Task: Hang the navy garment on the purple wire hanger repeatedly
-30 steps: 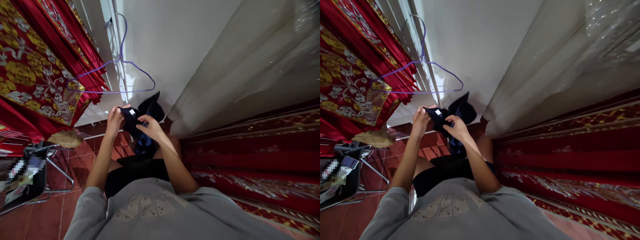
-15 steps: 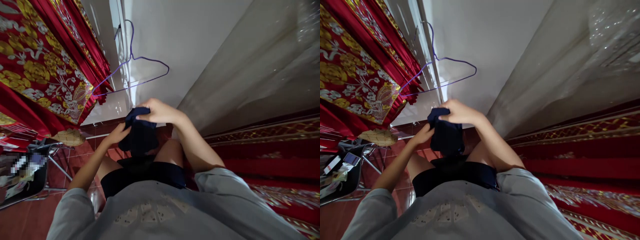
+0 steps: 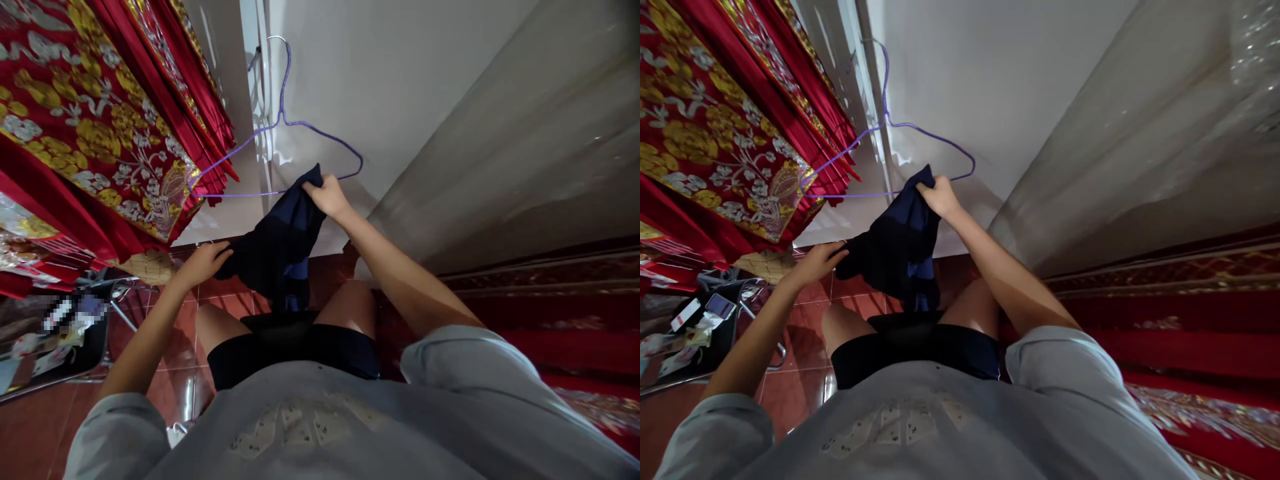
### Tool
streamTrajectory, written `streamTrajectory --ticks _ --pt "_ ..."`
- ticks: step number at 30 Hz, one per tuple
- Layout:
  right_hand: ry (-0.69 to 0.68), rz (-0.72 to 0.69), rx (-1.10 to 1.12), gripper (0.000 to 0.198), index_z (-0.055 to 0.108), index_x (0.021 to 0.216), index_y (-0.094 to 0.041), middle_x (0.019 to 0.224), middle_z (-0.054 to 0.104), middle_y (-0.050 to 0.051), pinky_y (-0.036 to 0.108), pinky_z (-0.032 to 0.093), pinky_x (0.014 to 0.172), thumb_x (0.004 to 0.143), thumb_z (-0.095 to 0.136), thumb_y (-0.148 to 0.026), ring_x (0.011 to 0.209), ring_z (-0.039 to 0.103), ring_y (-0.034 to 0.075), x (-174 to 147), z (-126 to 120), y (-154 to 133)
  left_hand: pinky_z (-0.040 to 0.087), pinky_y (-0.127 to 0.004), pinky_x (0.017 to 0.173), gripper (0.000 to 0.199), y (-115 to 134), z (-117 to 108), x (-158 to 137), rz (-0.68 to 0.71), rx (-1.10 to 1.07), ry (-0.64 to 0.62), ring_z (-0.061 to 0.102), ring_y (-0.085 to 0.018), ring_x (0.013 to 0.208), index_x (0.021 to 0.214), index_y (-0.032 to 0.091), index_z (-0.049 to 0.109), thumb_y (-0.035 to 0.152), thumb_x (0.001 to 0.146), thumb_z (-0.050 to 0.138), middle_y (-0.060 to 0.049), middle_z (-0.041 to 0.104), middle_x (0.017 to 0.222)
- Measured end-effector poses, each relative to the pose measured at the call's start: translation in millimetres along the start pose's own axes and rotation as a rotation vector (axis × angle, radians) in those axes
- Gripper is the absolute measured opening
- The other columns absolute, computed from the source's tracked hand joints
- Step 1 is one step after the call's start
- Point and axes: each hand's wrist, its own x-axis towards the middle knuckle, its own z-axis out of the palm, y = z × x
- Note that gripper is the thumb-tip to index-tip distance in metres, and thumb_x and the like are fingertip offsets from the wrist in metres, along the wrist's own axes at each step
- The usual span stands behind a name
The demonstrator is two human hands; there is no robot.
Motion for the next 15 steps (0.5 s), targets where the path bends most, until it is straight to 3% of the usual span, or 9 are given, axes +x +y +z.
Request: streamTrajectory --ticks 3,6,8,11,15 --pt "0.041 -0.012 -0.009 0.039 0.043 0.054 -0.022 0.058 0.043 -0.002 0.03 0.04 0.056 0.083 0.068 -0.018 0.055 0.039 0.012 -12 -21 0 0.053 -0.038 0.086 0.03 -9 -14 4 -0.028 0.076 0.025 0.067 -0.026 0.085 0.089 0.018 0.063 0.037 0.102 0.044 -0.01 0.071 0.089" --pt "0.083 -0.058 -0.033 0.039 0.04 0.055 -0.023 0.058 0.04 -0.003 0.03 0.041 0.056 0.082 0.068 -0.019 0.054 0.038 0.012 -23 -35 -4 0.048 -0.046 0.112 0.035 -4 -30 20 0.095 0.071 0.252 0.064 -0.03 0.123 0.102 0.016 0.065 0.04 0.104 0.041 -0.016 0.069 0.128" --pt "0.111 -0.094 -0.044 0.039 0.038 0.056 -0.023 0.059 0.038 -0.003 0.031 0.043 0.059 0.082 0.068 -0.021 0.056 0.039 0.012 -29 -41 -8 0.041 -0.049 0.121 0.039 5 -39 33 0.16 0.063 0.411 0.057 -0.03 0.136 0.11 0.015 0.066 0.044 0.106 0.04 -0.017 0.062 0.143" --pt "0.161 -0.143 -0.05 0.037 0.039 0.058 -0.023 0.06 0.039 -0.002 0.032 0.047 0.065 0.082 0.066 -0.024 0.061 0.045 0.015 -34 -46 -16 0.04 -0.047 0.123 0.038 15 -50 49 0.185 0.042 0.529 0.057 -0.028 0.138 0.115 0.017 0.067 0.046 0.106 0.043 -0.014 0.062 0.144" --pt "0.207 -0.163 -0.075 0.039 0.037 0.056 -0.024 0.059 0.036 -0.002 0.033 0.049 0.068 0.08 0.067 -0.026 0.063 0.046 0.016 -35 -46 -18 0.046 -0.047 0.118 0.028 9 -54 52 0.161 0.025 0.533 0.063 -0.029 0.129 0.097 0.018 0.07 0.039 0.099 0.052 -0.013 0.068 0.135"
